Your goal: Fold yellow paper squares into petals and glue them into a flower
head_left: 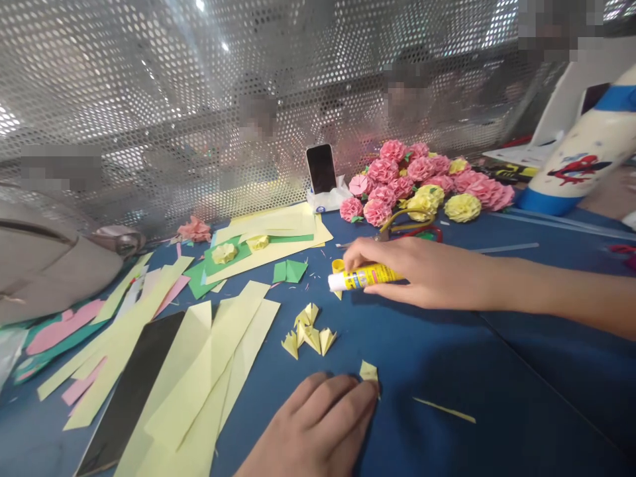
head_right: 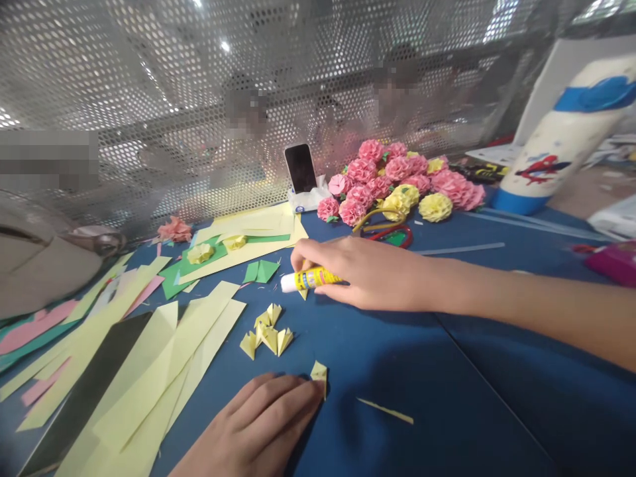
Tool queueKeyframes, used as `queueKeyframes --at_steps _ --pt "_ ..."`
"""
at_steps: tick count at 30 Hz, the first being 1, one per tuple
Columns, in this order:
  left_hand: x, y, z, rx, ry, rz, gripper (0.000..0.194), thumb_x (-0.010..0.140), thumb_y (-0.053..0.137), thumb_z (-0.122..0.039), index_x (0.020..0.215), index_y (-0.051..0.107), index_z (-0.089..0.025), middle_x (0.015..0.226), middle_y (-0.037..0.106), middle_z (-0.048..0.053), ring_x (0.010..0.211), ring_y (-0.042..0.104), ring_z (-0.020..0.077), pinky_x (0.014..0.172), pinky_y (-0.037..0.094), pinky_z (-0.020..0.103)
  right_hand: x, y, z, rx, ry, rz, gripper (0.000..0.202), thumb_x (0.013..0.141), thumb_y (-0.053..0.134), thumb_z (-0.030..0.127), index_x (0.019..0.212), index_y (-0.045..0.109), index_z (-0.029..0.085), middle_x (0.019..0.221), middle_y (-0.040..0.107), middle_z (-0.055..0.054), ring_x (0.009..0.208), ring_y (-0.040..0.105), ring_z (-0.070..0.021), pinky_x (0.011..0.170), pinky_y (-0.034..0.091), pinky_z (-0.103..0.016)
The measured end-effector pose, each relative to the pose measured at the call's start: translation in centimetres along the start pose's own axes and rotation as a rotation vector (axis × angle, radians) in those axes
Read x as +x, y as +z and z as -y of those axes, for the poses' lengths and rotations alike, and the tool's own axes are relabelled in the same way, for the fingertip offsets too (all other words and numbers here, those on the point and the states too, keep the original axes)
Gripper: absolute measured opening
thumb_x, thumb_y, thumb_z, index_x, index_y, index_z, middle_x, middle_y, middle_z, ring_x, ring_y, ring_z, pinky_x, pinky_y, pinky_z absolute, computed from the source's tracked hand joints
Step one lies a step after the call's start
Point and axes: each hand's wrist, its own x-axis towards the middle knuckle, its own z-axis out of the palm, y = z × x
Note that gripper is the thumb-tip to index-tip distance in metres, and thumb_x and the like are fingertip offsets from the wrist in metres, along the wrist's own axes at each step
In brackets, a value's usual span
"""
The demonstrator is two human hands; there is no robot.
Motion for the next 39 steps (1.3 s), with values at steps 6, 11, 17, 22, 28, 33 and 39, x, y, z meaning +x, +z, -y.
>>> queueKeyframes --at_steps 6,11,17,22,28,33,39 --pt "0.1 -0.1 0.1 0.022 0.042 0.011 0.036 0.108 0.037 -0.017 0.129 0.064 -0.010 0.137 0.065 0.001 0.114 0.064 0.0175 0.097 0.054 0.028 -1.1 -0.4 2.0 0.247 0.071 0.001 0.016 0.082 0.074 0.036 0.090 0.070 0.023 0.078 0.069 0.004 0.069 0.062 -0.0133 0.061 0.042 -0.024" --pt "0.1 -0.7 0.0 0.076 0.086 0.035 0.038 0.109 0.035 -0.018 0.135 0.061 -0.013 0.137 0.065 0.004 0.112 0.067 0.0183 0.094 0.057 0.030 -1.4 1.9 1.6 0.372 0.124 0.074 0.022 0.083 0.074 0.040 0.086 0.069 0.019 0.090 0.066 -0.002 0.080 0.060 -0.0163 0.070 0.045 -0.027" --pt "0.0 -0.7 0.1 0.094 0.093 0.053 0.039 0.109 0.033 -0.020 0.133 0.063 -0.014 0.137 0.065 0.002 0.113 0.068 0.0181 0.093 0.059 0.030 -1.5 3.4 1.8 0.535 0.045 0.116 0.020 0.091 0.068 0.035 0.092 0.064 0.016 0.095 0.061 -0.003 0.080 0.058 -0.0144 0.073 0.046 -0.026" --pt "-0.2 -0.6 0.3 0.097 0.107 0.040 0.038 0.108 0.035 -0.018 0.131 0.065 -0.015 0.138 0.065 0.001 0.113 0.068 0.0183 0.093 0.059 0.030 -1.4 3.8 1.9 0.532 -0.014 0.185 0.017 0.094 0.066 0.032 0.095 0.060 0.016 0.090 0.062 -0.001 0.080 0.058 -0.0138 0.075 0.044 -0.026" --pt "-0.2 -0.8 0.2 0.102 0.108 0.065 0.040 0.109 0.031 -0.015 0.132 0.064 -0.016 0.138 0.065 0.002 0.115 0.066 0.0173 0.095 0.057 0.029 -1.9 4.0 1.9 0.511 -0.045 0.241 0.013 0.094 0.064 0.028 0.093 0.059 0.016 0.088 0.061 -0.002 0.076 0.056 -0.0129 0.071 0.043 -0.024" --pt "-0.3 -0.7 0.5 0.140 0.154 0.059 0.043 0.109 0.027 -0.014 0.135 0.061 -0.015 0.137 0.065 0.000 0.121 0.061 0.0150 0.099 0.054 0.028 -2.2 4.4 1.9 0.518 -0.080 0.221 0.011 0.093 0.064 0.026 0.095 0.059 0.016 0.088 0.062 -0.003 0.075 0.057 -0.0134 0.070 0.043 -0.024" --pt "-0.6 -0.9 0.7 0.184 0.172 0.108 0.046 0.110 0.022 -0.016 0.136 0.060 -0.018 0.140 0.063 -0.002 0.124 0.060 0.0144 0.100 0.054 0.028 -1.6 4.8 1.9 0.551 -0.119 0.203 0.010 0.091 0.066 0.021 0.096 0.059 0.016 0.091 0.063 -0.004 0.080 0.059 -0.0148 0.074 0.044 -0.025"
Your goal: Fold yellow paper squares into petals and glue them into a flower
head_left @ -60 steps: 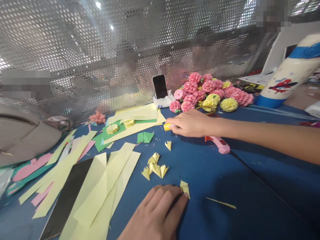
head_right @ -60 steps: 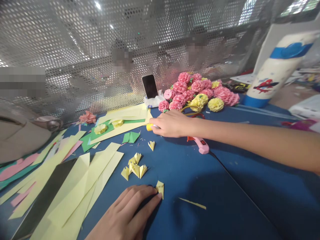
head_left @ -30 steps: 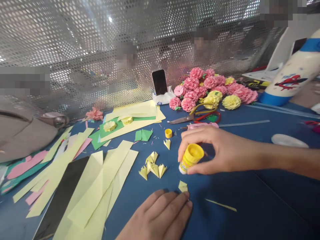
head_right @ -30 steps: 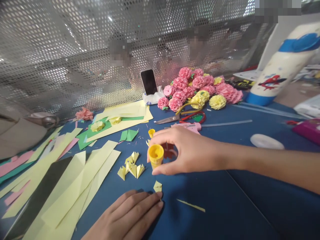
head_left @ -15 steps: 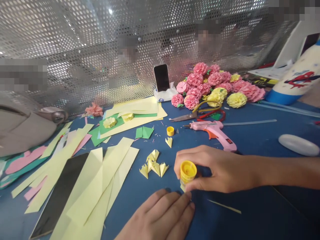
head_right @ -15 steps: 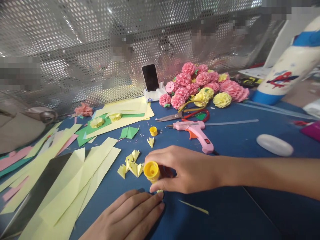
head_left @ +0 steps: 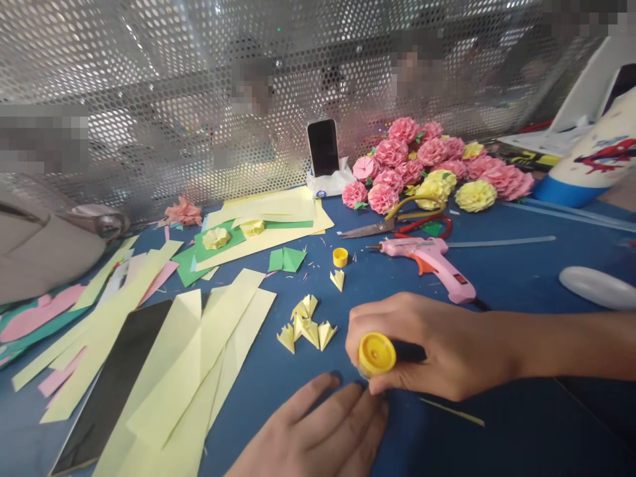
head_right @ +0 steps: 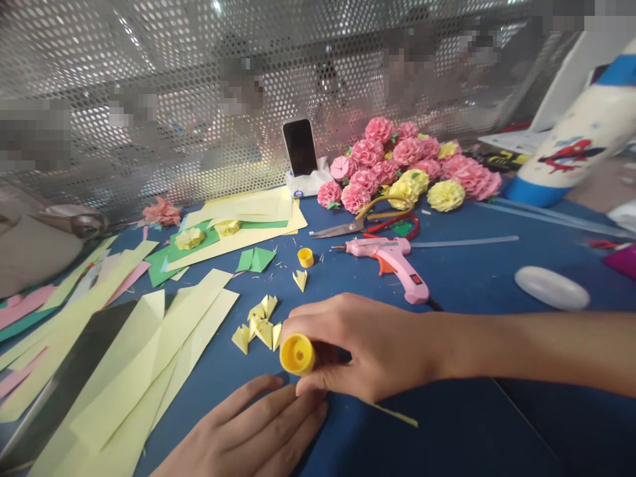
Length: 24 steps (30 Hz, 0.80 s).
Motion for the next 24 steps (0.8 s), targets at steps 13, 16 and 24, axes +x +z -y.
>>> queueKeyframes --at_steps 13,16,24 --pt "-0.5 1.8 -0.9 -0.022 -0.041 -0.142 0.040 0.108 0.033 -0.016 0.134 0.063 -0.014 0.146 0.057 0.006 0.121 0.062 0.0183 0.105 0.051 0.034 -0.2 0.2 0.1 -0.051 -0.027 0.001 0.009 0.091 0.064 0.015 0.098 0.059 0.014 0.091 0.062 -0.004 0.081 0.058 -0.0146 0.075 0.043 -0.025" --pt "-0.7 2.2 -1.0 -0.024 -0.033 -0.151 0.040 0.108 0.032 -0.016 0.133 0.063 -0.014 0.147 0.056 0.007 0.123 0.060 0.0192 0.106 0.050 0.034 -0.5 0.0 0.2 -0.056 -0.030 0.001 0.007 0.092 0.063 0.016 0.097 0.059 0.015 0.089 0.062 -0.004 0.079 0.056 -0.0139 0.074 0.043 -0.024" --pt "-0.6 2.0 -0.9 -0.040 -0.035 -0.165 0.040 0.108 0.032 -0.018 0.134 0.063 -0.013 0.152 0.051 0.008 0.122 0.061 0.0188 0.107 0.049 0.035 -0.2 0.0 0.3 -0.084 -0.048 -0.002 0.006 0.093 0.063 0.017 0.097 0.060 0.015 0.091 0.063 -0.005 0.081 0.058 -0.0150 0.077 0.044 -0.025"
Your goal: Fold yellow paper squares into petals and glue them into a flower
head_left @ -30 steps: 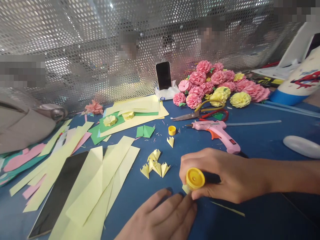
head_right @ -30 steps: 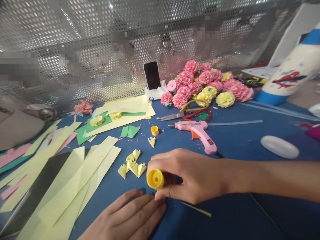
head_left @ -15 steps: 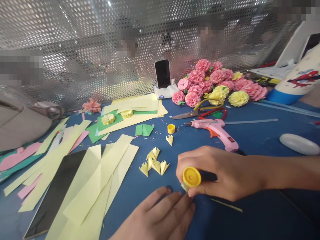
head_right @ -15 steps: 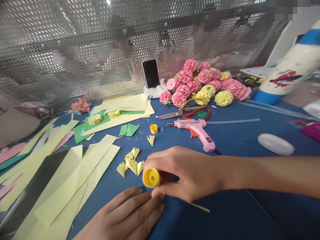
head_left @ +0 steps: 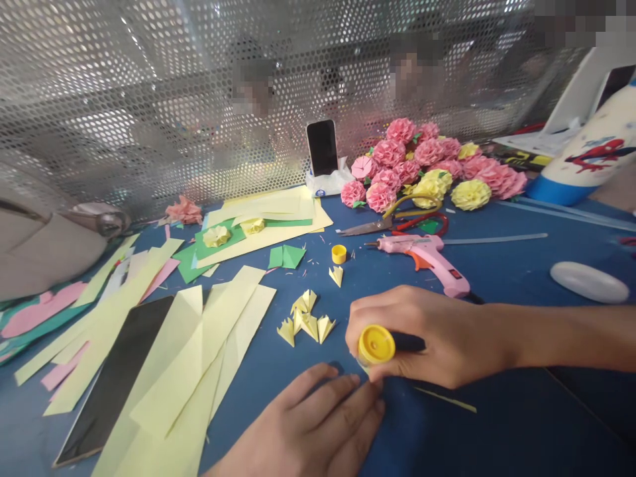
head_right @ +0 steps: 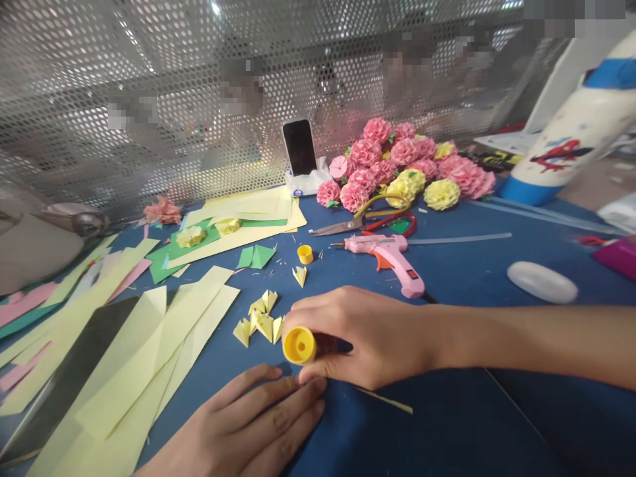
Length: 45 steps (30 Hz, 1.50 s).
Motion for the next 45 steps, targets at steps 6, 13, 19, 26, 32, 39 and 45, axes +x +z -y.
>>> queueKeyframes --at_steps 6,13,19,26,32,39,45 --pt "-0.2 0.3 -0.2 -0.024 -0.022 0.005 0.043 0.109 0.028 -0.021 0.133 0.063 -0.014 0.152 0.051 0.007 0.122 0.061 0.0194 0.107 0.049 0.035 -0.8 -0.1 0.0 -0.007 0.026 -0.003 0.007 0.093 0.064 0.019 0.097 0.060 0.015 0.090 0.063 -0.005 0.079 0.058 -0.0145 0.074 0.044 -0.024" --pt "0.3 -0.4 0.2 -0.041 -0.026 0.014 0.040 0.109 0.032 -0.022 0.132 0.064 -0.014 0.149 0.054 0.007 0.120 0.062 0.0190 0.106 0.050 0.036 -0.4 0.2 0.1 0.000 0.030 -0.018 0.007 0.092 0.062 0.018 0.098 0.060 0.014 0.091 0.063 -0.006 0.081 0.059 -0.0157 0.075 0.044 -0.026" --pt "0.8 -1.5 0.5 -0.049 0.011 0.106 0.040 0.109 0.032 -0.022 0.133 0.063 -0.013 0.145 0.058 0.006 0.117 0.065 0.0185 0.105 0.051 0.035 -0.8 0.0 0.3 -0.035 0.088 -0.013 0.009 0.094 0.063 0.023 0.098 0.061 0.015 0.091 0.065 -0.005 0.079 0.060 -0.0151 0.074 0.045 -0.026" --pt "0.2 0.1 -0.3 -0.095 -0.059 -0.010 0.041 0.109 0.031 -0.022 0.130 0.065 -0.013 0.147 0.057 0.006 0.121 0.061 0.0197 0.109 0.047 0.037 -1.7 -1.8 0.5 -0.092 0.154 -0.211 0.014 0.090 0.067 0.031 0.095 0.065 0.018 0.092 0.070 -0.003 0.082 0.065 -0.0157 0.078 0.049 -0.027" --pt "0.8 -0.3 -0.1 -0.113 -0.082 -0.012 0.042 0.110 0.029 -0.022 0.129 0.065 -0.012 0.139 0.064 0.004 0.116 0.063 0.0189 0.105 0.049 0.035 -2.7 -3.1 -0.7 0.108 0.357 -0.359 0.024 0.082 0.073 0.030 0.088 0.051 0.023 0.120 0.069 -0.006 0.110 0.067 -0.0249 0.088 0.055 -0.032" --pt "1.6 -1.8 0.3 -0.158 -0.111 0.066 0.037 0.108 0.037 -0.025 0.129 0.064 -0.013 0.131 0.068 0.008 0.106 0.066 0.0204 0.099 0.052 0.035 -3.2 -2.3 -2.0 0.303 0.436 -0.384 0.034 0.094 0.063 0.043 0.117 0.052 0.022 0.119 0.064 -0.011 0.096 0.069 -0.0203 0.084 0.057 -0.033" --pt "1.8 -1.9 0.3 -0.269 -0.137 0.111 0.037 0.106 0.036 -0.022 0.131 0.060 -0.009 0.133 0.066 0.013 0.115 0.062 0.0253 0.101 0.051 0.038 -2.2 -1.9 -2.8 0.260 0.320 -0.405 0.045 0.092 0.061 0.033 0.133 0.045 0.022 0.113 0.063 -0.008 0.110 0.062 -0.0207 0.096 0.049 -0.035"
